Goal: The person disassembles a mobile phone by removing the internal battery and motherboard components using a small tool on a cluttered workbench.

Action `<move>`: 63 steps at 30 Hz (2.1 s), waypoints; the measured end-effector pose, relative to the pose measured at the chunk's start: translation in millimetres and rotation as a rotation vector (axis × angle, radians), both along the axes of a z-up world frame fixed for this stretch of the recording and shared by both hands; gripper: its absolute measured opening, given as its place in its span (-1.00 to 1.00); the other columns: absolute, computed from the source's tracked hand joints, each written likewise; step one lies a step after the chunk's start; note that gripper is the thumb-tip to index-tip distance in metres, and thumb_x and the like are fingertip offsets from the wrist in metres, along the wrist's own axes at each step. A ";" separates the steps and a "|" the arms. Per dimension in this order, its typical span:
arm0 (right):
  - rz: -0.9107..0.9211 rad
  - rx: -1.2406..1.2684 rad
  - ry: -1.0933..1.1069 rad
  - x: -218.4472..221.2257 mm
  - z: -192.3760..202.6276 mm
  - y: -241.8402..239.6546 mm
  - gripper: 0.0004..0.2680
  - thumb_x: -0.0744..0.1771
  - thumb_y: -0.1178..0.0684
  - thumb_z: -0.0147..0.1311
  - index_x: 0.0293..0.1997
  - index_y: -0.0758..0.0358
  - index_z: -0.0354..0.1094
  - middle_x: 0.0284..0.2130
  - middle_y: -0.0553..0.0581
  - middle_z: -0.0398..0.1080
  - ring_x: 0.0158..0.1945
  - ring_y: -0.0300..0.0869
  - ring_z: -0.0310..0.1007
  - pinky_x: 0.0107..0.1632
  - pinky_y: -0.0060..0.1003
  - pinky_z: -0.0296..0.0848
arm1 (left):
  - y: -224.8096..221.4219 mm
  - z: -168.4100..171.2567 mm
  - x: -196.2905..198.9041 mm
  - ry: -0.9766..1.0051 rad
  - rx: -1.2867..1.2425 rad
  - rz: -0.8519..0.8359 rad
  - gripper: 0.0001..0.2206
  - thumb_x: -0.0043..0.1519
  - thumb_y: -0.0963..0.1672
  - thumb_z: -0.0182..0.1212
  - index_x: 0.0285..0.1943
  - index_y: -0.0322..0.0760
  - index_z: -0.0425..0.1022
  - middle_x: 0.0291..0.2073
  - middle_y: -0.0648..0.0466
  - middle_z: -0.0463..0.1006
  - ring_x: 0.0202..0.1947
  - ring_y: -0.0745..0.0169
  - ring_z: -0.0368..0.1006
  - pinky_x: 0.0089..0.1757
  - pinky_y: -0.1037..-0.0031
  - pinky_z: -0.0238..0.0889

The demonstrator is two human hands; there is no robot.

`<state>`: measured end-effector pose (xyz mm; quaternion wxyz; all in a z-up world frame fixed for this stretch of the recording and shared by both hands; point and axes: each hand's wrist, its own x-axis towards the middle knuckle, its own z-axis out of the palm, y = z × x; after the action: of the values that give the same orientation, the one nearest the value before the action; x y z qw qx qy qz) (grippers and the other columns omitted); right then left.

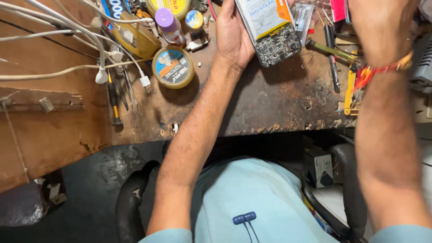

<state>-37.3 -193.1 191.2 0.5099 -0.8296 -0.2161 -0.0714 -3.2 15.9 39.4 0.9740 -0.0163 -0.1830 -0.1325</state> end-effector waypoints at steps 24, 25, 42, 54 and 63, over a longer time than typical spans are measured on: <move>-0.248 0.697 0.467 -13.7 -19.1 8.4 -0.95 0.46 0.25 0.05 -0.03 0.43 0.38 -0.18 0.25 0.53 -0.24 0.00 0.63 -0.32 -0.16 0.68 | 13.6 42.8 -10.1 0.251 0.435 0.244 -0.54 0.35 0.07 0.16 0.26 -0.29 0.39 0.11 -0.03 0.56 0.09 0.03 0.55 0.06 -0.02 0.48; -0.268 0.674 0.398 -6.3 -16.6 1.2 -0.97 0.46 0.25 0.06 -0.04 0.42 0.38 -0.18 0.21 0.53 -0.24 -0.03 0.63 -0.33 -0.17 0.68 | 15.8 46.5 -9.5 0.211 0.544 0.259 -0.55 0.32 0.05 0.20 0.25 -0.29 0.39 0.09 -0.02 0.58 0.07 0.02 0.57 0.01 -0.04 0.55; -0.051 0.723 0.151 58.4 -57.9 26.7 -0.86 0.55 0.21 0.13 -0.14 0.39 0.42 -0.28 -0.01 0.46 -0.25 -0.40 0.37 -0.16 -0.47 0.32 | 4.6 45.1 -3.0 -0.021 0.860 0.304 -0.52 0.29 -0.28 0.34 0.39 -0.61 0.34 0.13 -0.13 0.60 0.11 0.21 0.55 0.14 0.40 0.43; -0.060 0.650 0.169 38.7 -50.8 60.8 -0.86 0.52 0.16 0.07 0.09 0.48 0.44 -0.14 0.07 0.53 -0.15 -0.36 0.46 -0.09 -0.47 0.46 | -4.5 40.6 2.6 0.070 1.091 0.568 -0.58 0.37 -0.17 0.29 0.35 -0.59 0.41 0.01 -0.08 0.65 0.00 0.33 0.55 0.06 0.49 0.44; -0.026 0.634 0.243 32.9 -58.0 69.2 -0.83 0.51 0.12 0.04 0.14 0.45 0.44 -0.11 0.03 0.53 -0.12 -0.38 0.45 -0.01 -0.46 0.46 | -3.1 32.2 14.6 0.193 0.954 0.631 -0.60 0.36 -0.22 0.26 0.35 -0.62 0.41 -0.12 -0.05 0.67 -0.18 0.40 0.54 -0.14 0.55 0.46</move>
<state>-4.4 -123.9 133.2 0.7637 -0.6347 -0.1102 -0.0420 11.4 12.8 71.6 0.8782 0.4680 -0.0093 0.0986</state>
